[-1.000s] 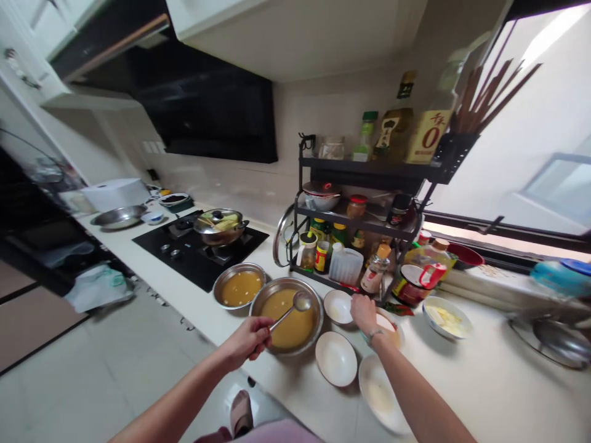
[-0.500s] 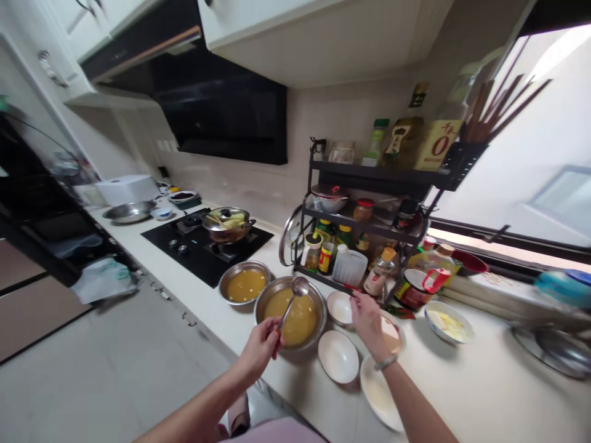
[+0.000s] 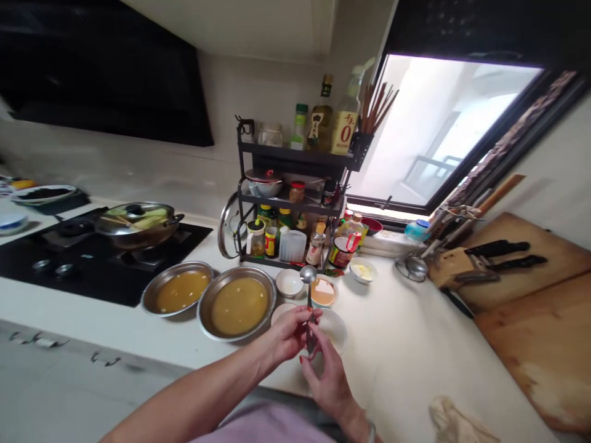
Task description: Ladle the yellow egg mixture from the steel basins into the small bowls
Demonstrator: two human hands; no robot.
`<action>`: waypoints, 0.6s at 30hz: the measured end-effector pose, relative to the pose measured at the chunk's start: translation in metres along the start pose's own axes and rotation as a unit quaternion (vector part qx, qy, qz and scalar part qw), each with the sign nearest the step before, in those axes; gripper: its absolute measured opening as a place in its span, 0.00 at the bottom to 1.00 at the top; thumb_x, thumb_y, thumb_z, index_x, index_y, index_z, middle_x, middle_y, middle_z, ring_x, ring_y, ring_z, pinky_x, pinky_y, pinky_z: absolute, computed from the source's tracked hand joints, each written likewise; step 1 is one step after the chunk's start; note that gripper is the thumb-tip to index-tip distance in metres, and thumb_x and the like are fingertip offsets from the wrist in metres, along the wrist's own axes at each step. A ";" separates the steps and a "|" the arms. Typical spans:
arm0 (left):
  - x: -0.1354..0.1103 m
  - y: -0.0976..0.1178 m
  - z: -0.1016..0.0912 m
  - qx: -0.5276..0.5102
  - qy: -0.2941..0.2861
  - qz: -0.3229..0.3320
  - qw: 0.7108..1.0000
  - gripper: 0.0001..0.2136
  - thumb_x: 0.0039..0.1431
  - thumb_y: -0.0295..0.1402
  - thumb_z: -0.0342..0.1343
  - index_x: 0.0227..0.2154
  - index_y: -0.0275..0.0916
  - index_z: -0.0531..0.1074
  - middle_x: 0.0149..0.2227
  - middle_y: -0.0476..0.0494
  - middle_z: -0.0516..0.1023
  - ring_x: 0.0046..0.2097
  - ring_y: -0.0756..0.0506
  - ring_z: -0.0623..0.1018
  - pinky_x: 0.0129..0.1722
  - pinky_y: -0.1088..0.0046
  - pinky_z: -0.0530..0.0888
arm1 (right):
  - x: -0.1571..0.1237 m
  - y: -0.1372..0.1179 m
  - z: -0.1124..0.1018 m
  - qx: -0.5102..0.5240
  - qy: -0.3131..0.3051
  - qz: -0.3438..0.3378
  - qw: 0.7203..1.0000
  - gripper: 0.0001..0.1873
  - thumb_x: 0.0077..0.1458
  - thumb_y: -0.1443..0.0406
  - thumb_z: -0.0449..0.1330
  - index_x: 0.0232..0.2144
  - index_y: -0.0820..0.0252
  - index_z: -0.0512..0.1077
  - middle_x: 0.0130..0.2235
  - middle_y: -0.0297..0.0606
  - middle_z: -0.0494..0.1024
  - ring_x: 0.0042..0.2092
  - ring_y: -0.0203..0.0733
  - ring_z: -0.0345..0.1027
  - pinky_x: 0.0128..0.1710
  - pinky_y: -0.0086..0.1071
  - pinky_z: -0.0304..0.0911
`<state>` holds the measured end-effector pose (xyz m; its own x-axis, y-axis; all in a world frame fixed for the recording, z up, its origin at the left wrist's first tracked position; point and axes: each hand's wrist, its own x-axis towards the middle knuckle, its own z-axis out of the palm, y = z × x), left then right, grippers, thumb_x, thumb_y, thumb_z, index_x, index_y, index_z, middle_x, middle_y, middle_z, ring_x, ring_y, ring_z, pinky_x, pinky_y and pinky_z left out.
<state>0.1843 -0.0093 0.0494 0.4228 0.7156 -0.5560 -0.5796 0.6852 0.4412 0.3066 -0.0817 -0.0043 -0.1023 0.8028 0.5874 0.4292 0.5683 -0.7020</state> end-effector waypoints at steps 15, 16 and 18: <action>-0.001 -0.021 0.000 0.177 -0.051 0.046 0.982 0.17 0.41 0.34 0.65 0.36 0.36 0.72 0.29 0.48 0.76 0.28 0.53 0.72 0.31 0.76 0.64 | 0.020 0.029 -0.020 -0.098 0.155 -0.008 0.983 0.11 0.62 0.69 0.50 0.43 0.58 0.70 0.37 0.40 0.77 0.38 0.40 0.73 0.38 0.33 0.70; -0.006 -0.016 -0.010 0.196 -0.036 0.073 0.977 0.18 0.42 0.36 0.65 0.37 0.36 0.72 0.30 0.46 0.77 0.29 0.52 0.73 0.31 0.75 0.64 | 0.023 0.032 -0.024 -0.107 0.155 -0.007 0.982 0.11 0.62 0.69 0.50 0.43 0.58 0.70 0.36 0.39 0.76 0.37 0.40 0.73 0.37 0.32 0.70; -0.017 -0.005 -0.040 0.224 0.013 0.148 0.963 0.19 0.43 0.39 0.65 0.38 0.35 0.73 0.31 0.43 0.78 0.29 0.51 0.73 0.31 0.75 0.65 | 0.026 0.042 -0.031 -0.120 0.154 -0.004 0.981 0.11 0.62 0.68 0.50 0.43 0.58 0.71 0.34 0.39 0.76 0.35 0.39 0.72 0.35 0.31 0.69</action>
<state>0.1522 -0.0306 0.0286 0.2653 0.8887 -0.3741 -0.3107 0.4461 0.8393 0.3497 -0.0427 -0.0062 0.1541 0.6851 0.7119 0.6315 0.4859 -0.6043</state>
